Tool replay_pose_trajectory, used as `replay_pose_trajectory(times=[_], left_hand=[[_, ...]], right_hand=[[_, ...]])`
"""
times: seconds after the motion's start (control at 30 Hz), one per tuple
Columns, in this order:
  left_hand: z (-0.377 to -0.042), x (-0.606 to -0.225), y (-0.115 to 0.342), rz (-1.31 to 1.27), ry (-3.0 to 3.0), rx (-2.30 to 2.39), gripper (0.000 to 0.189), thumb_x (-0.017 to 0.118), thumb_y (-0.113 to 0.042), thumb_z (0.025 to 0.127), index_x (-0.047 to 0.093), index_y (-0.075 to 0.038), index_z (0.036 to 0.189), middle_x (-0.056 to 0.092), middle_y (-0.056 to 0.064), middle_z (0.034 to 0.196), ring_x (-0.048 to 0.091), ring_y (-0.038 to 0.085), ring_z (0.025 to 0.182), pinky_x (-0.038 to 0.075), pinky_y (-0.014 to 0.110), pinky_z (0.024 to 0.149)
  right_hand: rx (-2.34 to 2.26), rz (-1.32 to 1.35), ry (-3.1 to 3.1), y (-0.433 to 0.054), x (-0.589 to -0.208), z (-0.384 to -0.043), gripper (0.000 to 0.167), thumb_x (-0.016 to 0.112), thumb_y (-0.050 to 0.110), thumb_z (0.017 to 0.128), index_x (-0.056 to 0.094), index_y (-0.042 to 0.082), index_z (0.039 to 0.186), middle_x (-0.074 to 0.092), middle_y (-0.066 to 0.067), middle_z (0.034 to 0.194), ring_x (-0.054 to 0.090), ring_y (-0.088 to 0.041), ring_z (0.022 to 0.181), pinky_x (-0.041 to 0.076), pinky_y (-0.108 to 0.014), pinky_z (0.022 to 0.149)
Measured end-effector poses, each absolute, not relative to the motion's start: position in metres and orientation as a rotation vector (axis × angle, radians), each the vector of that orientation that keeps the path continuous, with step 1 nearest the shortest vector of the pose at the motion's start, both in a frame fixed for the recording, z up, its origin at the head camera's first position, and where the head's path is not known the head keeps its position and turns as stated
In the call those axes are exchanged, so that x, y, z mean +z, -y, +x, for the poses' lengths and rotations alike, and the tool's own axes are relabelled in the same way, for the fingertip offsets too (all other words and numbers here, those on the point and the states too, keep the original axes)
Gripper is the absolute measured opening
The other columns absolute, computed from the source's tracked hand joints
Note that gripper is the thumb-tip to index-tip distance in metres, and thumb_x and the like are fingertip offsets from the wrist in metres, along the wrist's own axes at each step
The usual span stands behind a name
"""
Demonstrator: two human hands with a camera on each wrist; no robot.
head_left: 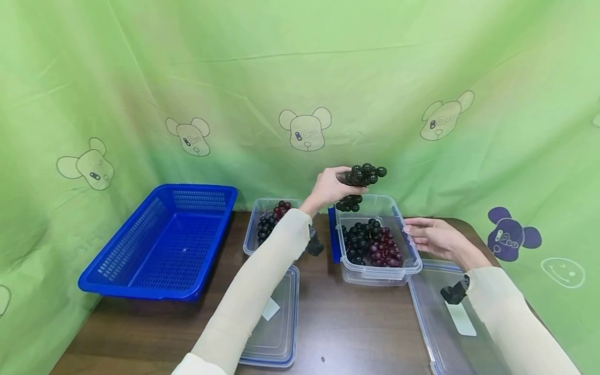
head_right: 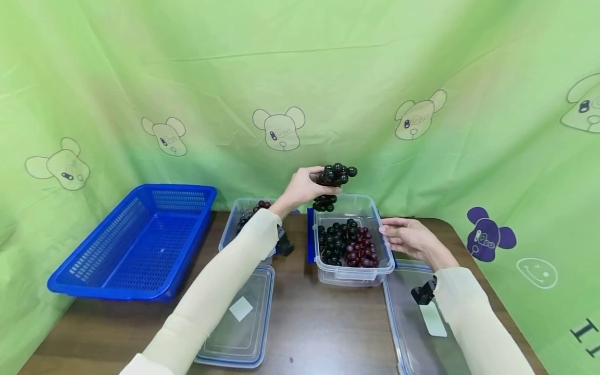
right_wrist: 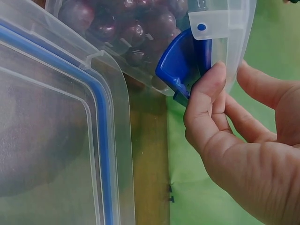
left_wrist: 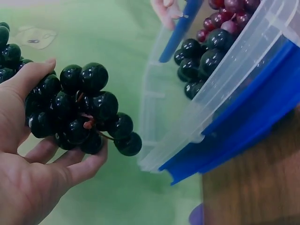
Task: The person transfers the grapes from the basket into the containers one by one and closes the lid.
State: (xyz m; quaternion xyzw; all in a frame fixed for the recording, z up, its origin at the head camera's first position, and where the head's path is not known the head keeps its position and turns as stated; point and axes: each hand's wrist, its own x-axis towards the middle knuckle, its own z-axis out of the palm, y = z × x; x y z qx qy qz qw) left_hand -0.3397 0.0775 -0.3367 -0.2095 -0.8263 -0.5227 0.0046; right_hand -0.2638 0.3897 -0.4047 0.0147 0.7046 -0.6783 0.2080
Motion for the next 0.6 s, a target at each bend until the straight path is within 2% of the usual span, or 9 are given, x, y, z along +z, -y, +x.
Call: replay_pose_trajectory(times=[0.2, 0.33, 0.6], left_hand=[[-0.346, -0.350, -0.106, -0.639, 2.615, -1.500, 0.059, 0.093, -0.034, 0.080, 0.072, -0.026, 0.134, 0.081, 0.000, 0.115, 0.071, 0.018, 0.110, 0.058, 0.029, 0.091], [-0.346, -0.362, -0.119, -0.614, 2.642, -1.381, 0.057, 0.092, -0.035, 0.080, 0.072, -0.028, 0.133, 0.079, -0.003, 0.121, 0.071, 0.018, 0.115, 0.058, 0.029, 0.093], [-0.344, -0.381, -0.130, -0.566, 2.719, -1.218, 0.061, 0.091, -0.036, 0.083, 0.068, -0.028, 0.138, 0.073, -0.005, 0.137, 0.067, 0.021, 0.129, 0.057, 0.034, 0.105]], right_hand=[[-1.910, 0.047, -1.946, -0.395, -0.402, -0.264, 0.022, 0.061, 0.007, 0.106, 0.070, 0.025, 0.112, 0.078, 0.006, 0.096, 0.074, -0.009, 0.089, 0.063, -0.026, 0.082], [-1.907, 0.044, -1.952, -0.394, -0.402, -0.263, 0.022, 0.060, 0.007, 0.106, 0.070, 0.026, 0.112, 0.078, 0.006, 0.097, 0.074, -0.009, 0.089, 0.063, -0.026, 0.082], [-1.875, 0.046, -1.985, -0.387, -0.403, -0.262, 0.023, 0.061, 0.009, 0.106, 0.062, 0.017, 0.127, 0.078, 0.007, 0.098, 0.074, -0.009, 0.091, 0.063, -0.025, 0.084]])
